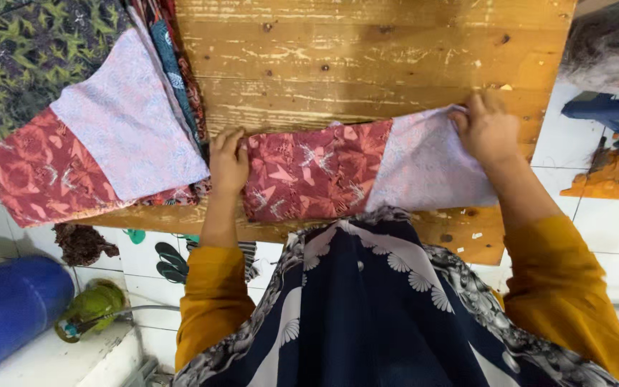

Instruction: The person folds multiple patterned tote bags on a wooden table. They pick up each bag, fold it into a compact rectangular shape, and place it on a growing stack. The process is repeated for several bags with different patterns.

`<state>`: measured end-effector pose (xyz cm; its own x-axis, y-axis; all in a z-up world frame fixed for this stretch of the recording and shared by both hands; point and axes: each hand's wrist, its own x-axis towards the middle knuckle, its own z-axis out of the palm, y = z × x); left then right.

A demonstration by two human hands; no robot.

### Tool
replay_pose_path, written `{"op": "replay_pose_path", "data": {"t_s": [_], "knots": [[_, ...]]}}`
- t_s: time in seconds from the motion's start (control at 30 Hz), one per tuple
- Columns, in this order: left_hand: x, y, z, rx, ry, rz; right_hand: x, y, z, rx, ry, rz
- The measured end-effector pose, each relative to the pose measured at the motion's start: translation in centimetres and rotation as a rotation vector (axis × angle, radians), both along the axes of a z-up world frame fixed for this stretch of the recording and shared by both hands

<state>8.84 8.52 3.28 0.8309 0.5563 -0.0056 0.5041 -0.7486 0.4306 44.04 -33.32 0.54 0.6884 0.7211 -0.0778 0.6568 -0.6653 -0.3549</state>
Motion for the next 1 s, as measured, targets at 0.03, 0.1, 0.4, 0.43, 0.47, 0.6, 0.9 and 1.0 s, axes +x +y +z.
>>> {"op": "replay_pose_path", "data": {"t_s": [0.03,0.1,0.4,0.43,0.47,0.6,0.9,1.0], "knots": [[0.8,0.3,1.0,-0.103,0.002,-0.006,0.3,-0.1,0.8,0.06,-0.081,0.048],[2.4,0.3,2.5,-0.19,0.063,-0.09,0.9,-0.6,1.6,0.08,-0.155,0.135],[4.9,-2.9,0.9,-0.294,0.299,-0.254,4.4,2.3,0.2,-0.066,-0.325,0.081],[4.4,-3.3,0.5,-0.318,0.244,-0.261,4.2,3.7,0.7,0.01,-0.505,0.094],[4.0,-3.5,0.0,-0.343,0.19,-0.267,2.7,6.0,0.8,0.07,-0.353,0.255],[1.8,-5.2,-1.5,-0.341,-0.043,-0.206,-4.8,11.9,0.3,0.269,0.189,0.654],[1.8,-6.9,-3.8,-0.476,-0.047,0.178,-6.0,16.2,-3.6,0.028,0.013,0.718],[1.7,-6.6,-3.8,-0.417,-0.13,0.208,-3.3,14.7,-2.3,0.22,-0.14,0.586]]}}
